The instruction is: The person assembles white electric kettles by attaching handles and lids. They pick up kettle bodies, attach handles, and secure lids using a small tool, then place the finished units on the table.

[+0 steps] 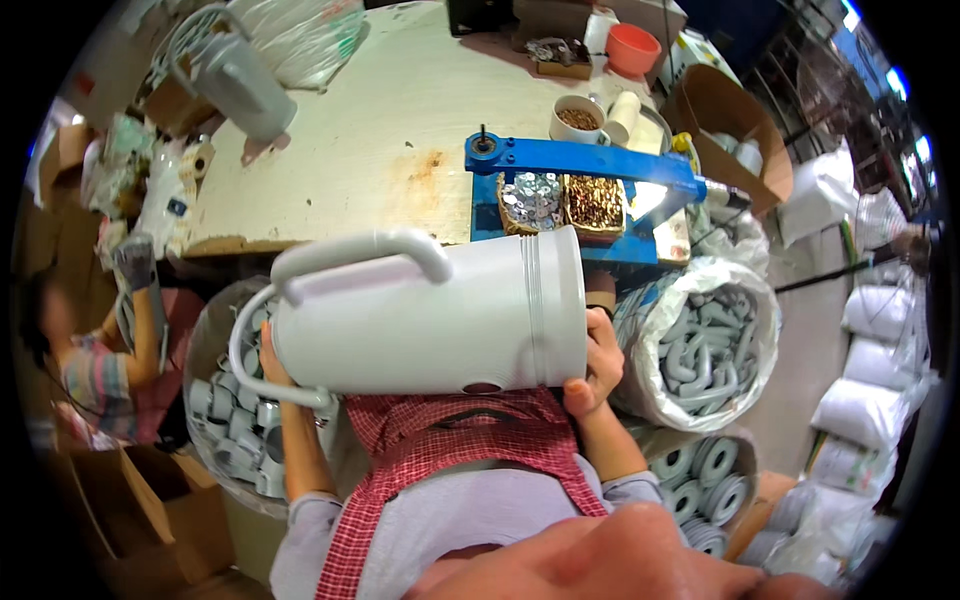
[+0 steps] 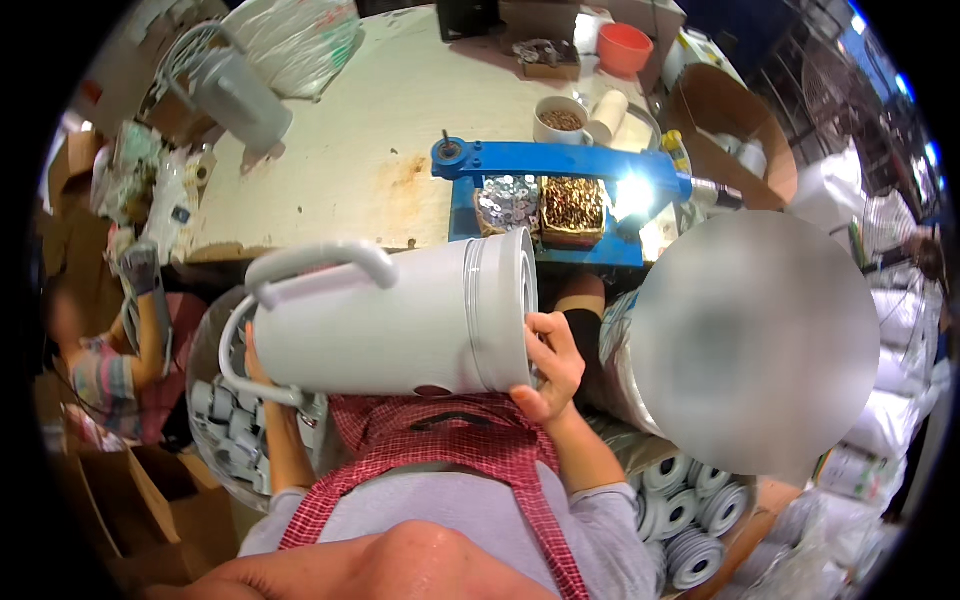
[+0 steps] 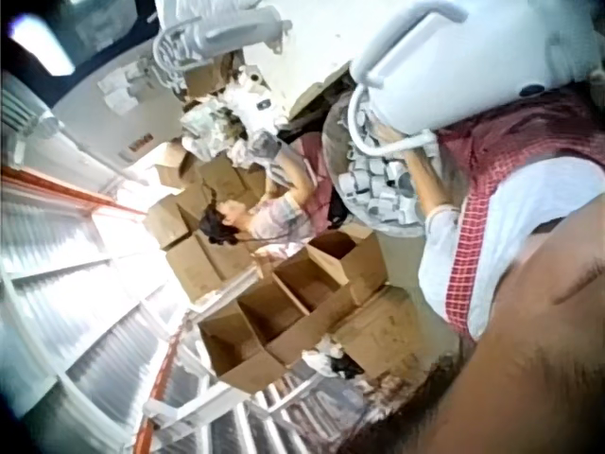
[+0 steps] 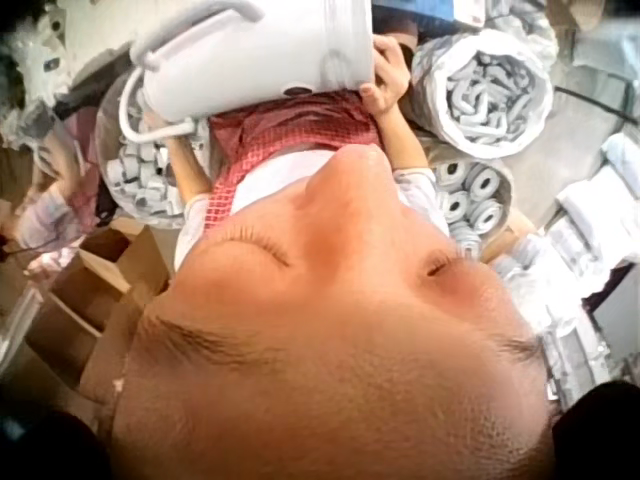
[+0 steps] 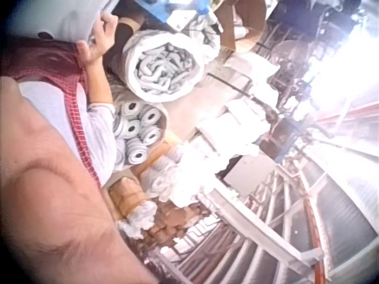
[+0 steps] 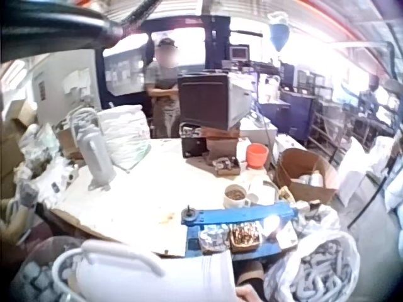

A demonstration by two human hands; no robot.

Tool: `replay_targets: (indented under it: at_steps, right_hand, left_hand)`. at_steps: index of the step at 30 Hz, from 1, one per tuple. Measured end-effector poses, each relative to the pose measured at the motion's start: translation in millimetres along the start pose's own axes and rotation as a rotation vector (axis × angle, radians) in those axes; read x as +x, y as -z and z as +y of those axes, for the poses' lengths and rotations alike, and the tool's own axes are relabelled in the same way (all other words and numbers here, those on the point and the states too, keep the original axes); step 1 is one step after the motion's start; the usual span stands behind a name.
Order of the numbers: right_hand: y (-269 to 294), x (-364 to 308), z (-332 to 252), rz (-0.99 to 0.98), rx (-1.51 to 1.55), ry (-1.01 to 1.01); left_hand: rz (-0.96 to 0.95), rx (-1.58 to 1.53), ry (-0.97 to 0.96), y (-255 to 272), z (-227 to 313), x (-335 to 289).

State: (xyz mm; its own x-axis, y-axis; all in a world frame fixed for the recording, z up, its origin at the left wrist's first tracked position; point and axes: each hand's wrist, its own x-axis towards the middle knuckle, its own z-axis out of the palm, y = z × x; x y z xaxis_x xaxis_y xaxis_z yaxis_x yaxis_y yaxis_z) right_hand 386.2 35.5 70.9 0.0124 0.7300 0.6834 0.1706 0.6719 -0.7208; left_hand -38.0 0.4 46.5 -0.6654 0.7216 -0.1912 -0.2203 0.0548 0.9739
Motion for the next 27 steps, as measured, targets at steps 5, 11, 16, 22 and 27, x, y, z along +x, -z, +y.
replay_targets:
  at_steps: [5,11,16,22,27]
  right_hand:
    - [-3.6,14.1,-2.5,-0.002,-0.029,0.121]
    - [-16.5,16.0,2.0,0.067,-0.121,-0.005]
    - [-20.0,-8.5,101.0,0.045,0.660,-1.184]
    - [-47.4,-20.5,44.1,0.068,0.129,-0.327]
    - [-65.5,-41.0,131.6,-0.598,0.741,-1.484]
  left_hand:
    - [-0.047,-0.018,0.163,-26.7,7.6,9.7]
    - [0.044,-0.192,0.073,-31.7,15.0,-12.3]
    - [-0.234,0.411,-1.337,-49.5,57.6,-70.8]
    - [0.241,0.180,-0.286,-21.2,59.7,-35.9]
    - [-0.526,0.671,-1.613,-10.6,117.1,-50.1]
